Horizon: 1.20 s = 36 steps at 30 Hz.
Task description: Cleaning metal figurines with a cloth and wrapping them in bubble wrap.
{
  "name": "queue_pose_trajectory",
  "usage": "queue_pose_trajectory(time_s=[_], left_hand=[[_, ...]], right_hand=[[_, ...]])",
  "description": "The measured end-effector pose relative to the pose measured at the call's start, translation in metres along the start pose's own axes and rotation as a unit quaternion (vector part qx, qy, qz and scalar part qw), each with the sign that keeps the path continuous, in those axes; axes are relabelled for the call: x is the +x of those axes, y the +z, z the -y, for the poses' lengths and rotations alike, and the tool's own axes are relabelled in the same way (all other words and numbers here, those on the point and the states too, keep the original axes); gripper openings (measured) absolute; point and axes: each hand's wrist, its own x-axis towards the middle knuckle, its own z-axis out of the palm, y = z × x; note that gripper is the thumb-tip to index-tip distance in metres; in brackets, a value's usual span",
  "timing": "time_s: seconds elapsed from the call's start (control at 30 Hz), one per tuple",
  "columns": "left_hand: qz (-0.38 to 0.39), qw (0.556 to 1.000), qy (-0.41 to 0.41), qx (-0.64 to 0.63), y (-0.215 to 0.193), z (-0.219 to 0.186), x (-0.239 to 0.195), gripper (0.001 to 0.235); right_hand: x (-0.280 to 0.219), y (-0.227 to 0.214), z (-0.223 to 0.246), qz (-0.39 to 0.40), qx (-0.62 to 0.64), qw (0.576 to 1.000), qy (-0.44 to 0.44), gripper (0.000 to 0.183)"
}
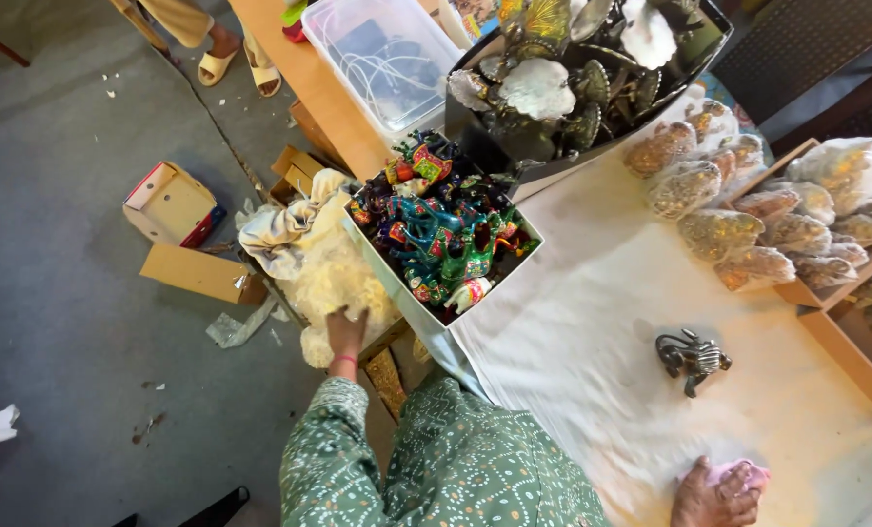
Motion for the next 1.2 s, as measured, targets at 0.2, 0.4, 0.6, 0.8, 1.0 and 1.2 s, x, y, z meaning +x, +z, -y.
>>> queue_pose_trajectory(time_s=[0.2,0.4,0.6,0.8,1.0,1.2], left_hand=[[0.063,0.998,-0.02,0.018,0.019,-0.002,-0.017,0.068],[-0.053,0.985,-0.095,0.134,-0.045,-0.02,-0.014,0.061],[0.056,0.967,-0.219,0.119,-0.109,-0.031,-0.043,0.105],[0.057,0.98,-0.137,0.135,-0.016,0.083,-0.019,0.039],[-0.069,0.996,-0.01,0.047,-0.027,0.092,0.043,0.024],[-0.126,0.967,0.018,-0.22,-0.051,0.03,0.061,0.038]], right_hand=[[0.006,-0.013,0.012,0.013,0.038,0.999,0.023,0.073],[0.029,0.109,-0.073,-0.128,0.414,0.887,-0.162,0.066],[0.035,0.11,-0.049,-0.134,0.289,0.933,-0.166,0.062],[0.026,0.112,-0.034,-0.15,0.131,0.969,-0.145,0.058],[0.014,0.109,-0.031,-0.152,-0.03,0.98,-0.122,0.053],[0.016,0.049,-0.015,-0.041,0.153,0.985,0.065,0.063]])
